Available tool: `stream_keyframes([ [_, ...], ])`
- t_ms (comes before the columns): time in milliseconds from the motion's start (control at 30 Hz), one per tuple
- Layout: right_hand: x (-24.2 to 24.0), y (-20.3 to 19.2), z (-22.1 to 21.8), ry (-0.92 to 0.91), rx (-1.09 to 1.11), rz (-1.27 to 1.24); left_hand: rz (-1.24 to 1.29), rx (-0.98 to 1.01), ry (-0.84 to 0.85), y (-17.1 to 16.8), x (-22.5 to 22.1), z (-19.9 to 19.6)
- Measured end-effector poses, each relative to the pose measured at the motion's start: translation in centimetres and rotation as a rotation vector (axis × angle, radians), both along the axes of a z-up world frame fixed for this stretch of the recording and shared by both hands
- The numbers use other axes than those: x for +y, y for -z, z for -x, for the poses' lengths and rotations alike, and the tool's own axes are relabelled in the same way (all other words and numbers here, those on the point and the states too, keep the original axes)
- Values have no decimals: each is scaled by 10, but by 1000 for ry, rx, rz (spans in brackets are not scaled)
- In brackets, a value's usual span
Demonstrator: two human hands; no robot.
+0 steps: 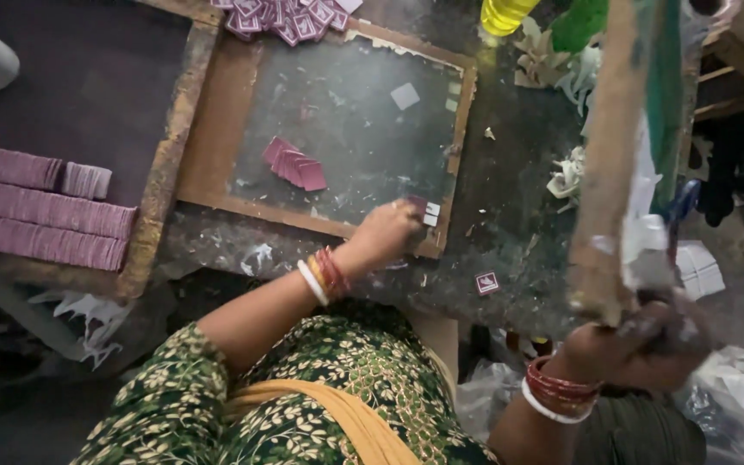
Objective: Placing small labels on a glass plate and performing manual screen printing using a frame.
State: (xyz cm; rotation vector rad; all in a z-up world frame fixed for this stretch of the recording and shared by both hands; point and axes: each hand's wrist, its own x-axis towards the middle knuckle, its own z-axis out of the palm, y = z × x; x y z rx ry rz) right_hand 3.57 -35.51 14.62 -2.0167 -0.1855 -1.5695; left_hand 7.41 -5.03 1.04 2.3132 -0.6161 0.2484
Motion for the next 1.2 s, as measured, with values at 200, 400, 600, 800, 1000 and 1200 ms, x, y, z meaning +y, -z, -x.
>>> stream_keyframes([
  [200, 66, 16, 13, -418, 329, 28, 672, 526, 232, -44, 27, 75],
  [400, 124, 38, -46, -714, 863, 478, -38, 696, -304, -31, 51, 83],
  [600, 146, 65, -97, -717, 921, 616, -217, 494, -241, 4, 54, 75],
  [800, 123, 87, -13, -756, 846, 574, -176, 523, -264, -6, 57, 72],
  [1000, 108, 56, 19, -646, 794, 409, 465, 632, -68, -52, 63, 65],
  [1200, 58, 14, 18, -282, 367, 217, 758, 527, 376, -73, 47, 31],
])
